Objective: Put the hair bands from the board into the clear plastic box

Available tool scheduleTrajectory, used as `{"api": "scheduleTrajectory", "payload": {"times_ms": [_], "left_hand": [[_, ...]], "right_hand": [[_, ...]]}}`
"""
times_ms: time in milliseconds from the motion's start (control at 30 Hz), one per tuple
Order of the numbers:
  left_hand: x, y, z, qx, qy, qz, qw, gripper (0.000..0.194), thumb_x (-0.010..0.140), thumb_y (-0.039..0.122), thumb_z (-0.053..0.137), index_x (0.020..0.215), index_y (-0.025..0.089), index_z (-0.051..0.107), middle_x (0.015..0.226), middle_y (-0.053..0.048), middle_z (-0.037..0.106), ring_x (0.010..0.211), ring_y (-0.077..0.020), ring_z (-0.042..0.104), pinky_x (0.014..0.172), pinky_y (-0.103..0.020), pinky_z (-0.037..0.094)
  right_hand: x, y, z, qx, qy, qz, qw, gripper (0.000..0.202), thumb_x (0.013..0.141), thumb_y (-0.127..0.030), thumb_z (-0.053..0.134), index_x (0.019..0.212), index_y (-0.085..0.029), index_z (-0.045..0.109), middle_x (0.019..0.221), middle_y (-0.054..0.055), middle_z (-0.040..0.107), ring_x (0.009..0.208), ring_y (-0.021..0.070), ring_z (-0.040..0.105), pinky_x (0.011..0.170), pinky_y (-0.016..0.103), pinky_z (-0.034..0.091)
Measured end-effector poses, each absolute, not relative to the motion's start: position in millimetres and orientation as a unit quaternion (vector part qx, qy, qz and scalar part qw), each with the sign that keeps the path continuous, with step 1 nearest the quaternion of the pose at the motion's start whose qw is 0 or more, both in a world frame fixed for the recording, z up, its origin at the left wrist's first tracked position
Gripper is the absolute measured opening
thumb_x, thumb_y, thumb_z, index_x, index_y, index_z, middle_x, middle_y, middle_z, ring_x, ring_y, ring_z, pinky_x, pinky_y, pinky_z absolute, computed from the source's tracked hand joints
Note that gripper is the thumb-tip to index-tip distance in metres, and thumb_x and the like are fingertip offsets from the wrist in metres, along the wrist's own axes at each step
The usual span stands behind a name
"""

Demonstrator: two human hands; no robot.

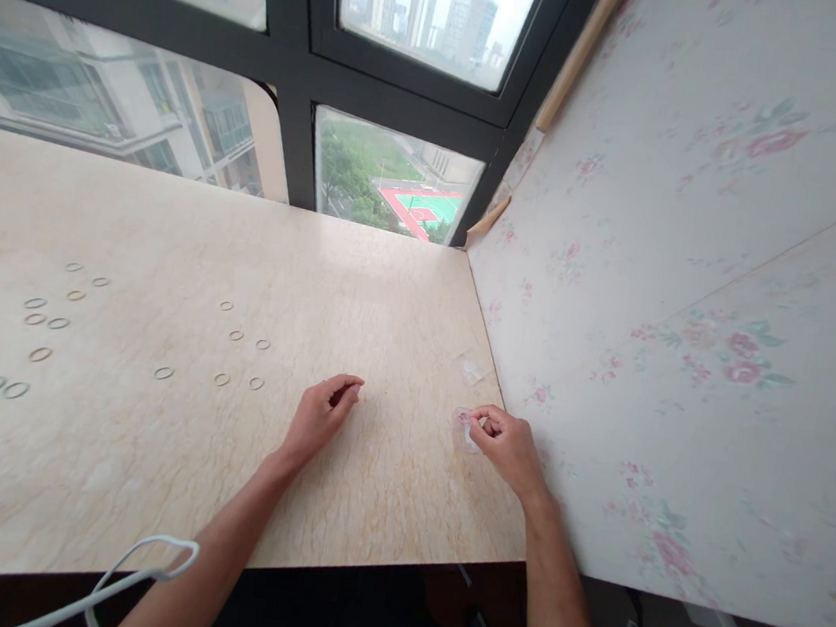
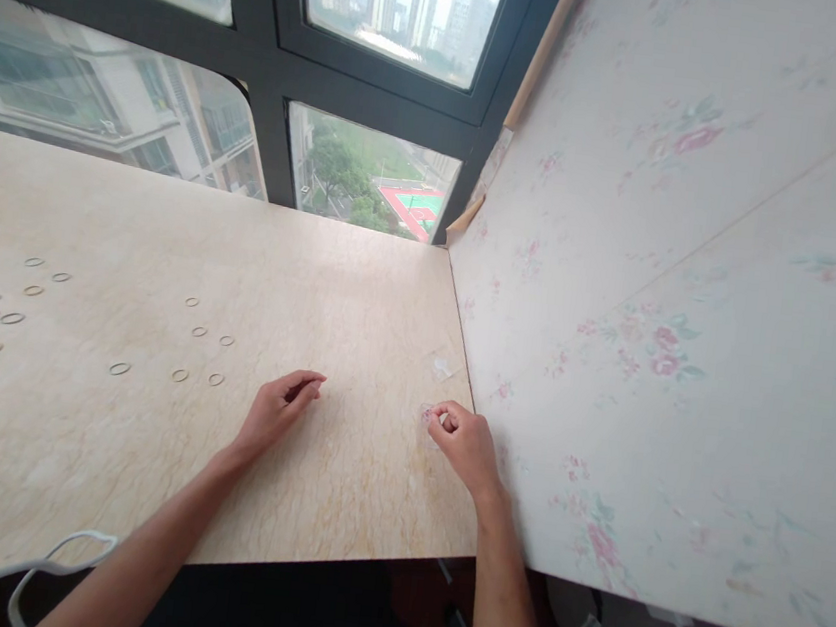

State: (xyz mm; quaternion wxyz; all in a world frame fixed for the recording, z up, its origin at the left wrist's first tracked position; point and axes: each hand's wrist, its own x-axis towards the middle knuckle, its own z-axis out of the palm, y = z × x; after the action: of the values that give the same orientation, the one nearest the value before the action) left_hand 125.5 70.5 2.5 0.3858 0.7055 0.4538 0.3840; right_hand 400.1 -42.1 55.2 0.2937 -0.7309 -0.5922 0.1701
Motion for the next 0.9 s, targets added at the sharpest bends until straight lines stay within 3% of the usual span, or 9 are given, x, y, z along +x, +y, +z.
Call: {"api": "scheduleTrajectory", "payload": {"times_ms": [267, 500, 900], "left_hand": [[125.7, 70.5, -0.4, 0.702, 0.454, 0.383, 0.392, 0.025, 0.088, 0.035, 0.048, 0.094, 0.018, 0.065, 0.074, -0.003, 0.069, 0.067, -0.0154, 0.064, 0.065, -0.026, 0.05], [125.6, 70.6, -0.4, 0.705, 0.451, 0.386, 0.389, 0.025, 0.088, 0.036, 0.048, 0.093, 0.018, 0.065, 0.074, -0.002, 0.068, 0.067, -0.0148, 0.064, 0.065, -0.026, 0.049], [125.9, 70.4, -0.3, 0.71, 0.449, 0.384, 0.384, 0.025, 0.089, 0.036, 0.047, 0.093, 0.018, 0.065, 0.075, -0.003, 0.068, 0.068, -0.0149, 0.064, 0.065, -0.026, 0.049]], "right_hand": [[395.7, -45.1, 56.7, -0.731, -0.538, 0.247, 0.34, 0.022, 0.081, -0.038, 0.055, 0.076, -0.018, 0.063, 0.044, -0.009, 0.036, 0.041, 0.0092, 0.039, 0.044, 0.021, 0.031], [395.6, -45.9, 56.8, -0.734, -0.49, 0.308, 0.356, 0.032, 0.082, -0.045, 0.056, 0.087, -0.015, 0.065, 0.045, -0.004, 0.053, 0.041, 0.0087, 0.039, 0.043, 0.021, 0.029], [398.7, -45.0, 54.6, -0.736, -0.473, 0.323, 0.36, 0.037, 0.081, -0.047, 0.055, 0.094, -0.013, 0.064, 0.045, -0.004, 0.052, 0.039, 0.0085, 0.035, 0.041, 0.022, 0.024]]}}
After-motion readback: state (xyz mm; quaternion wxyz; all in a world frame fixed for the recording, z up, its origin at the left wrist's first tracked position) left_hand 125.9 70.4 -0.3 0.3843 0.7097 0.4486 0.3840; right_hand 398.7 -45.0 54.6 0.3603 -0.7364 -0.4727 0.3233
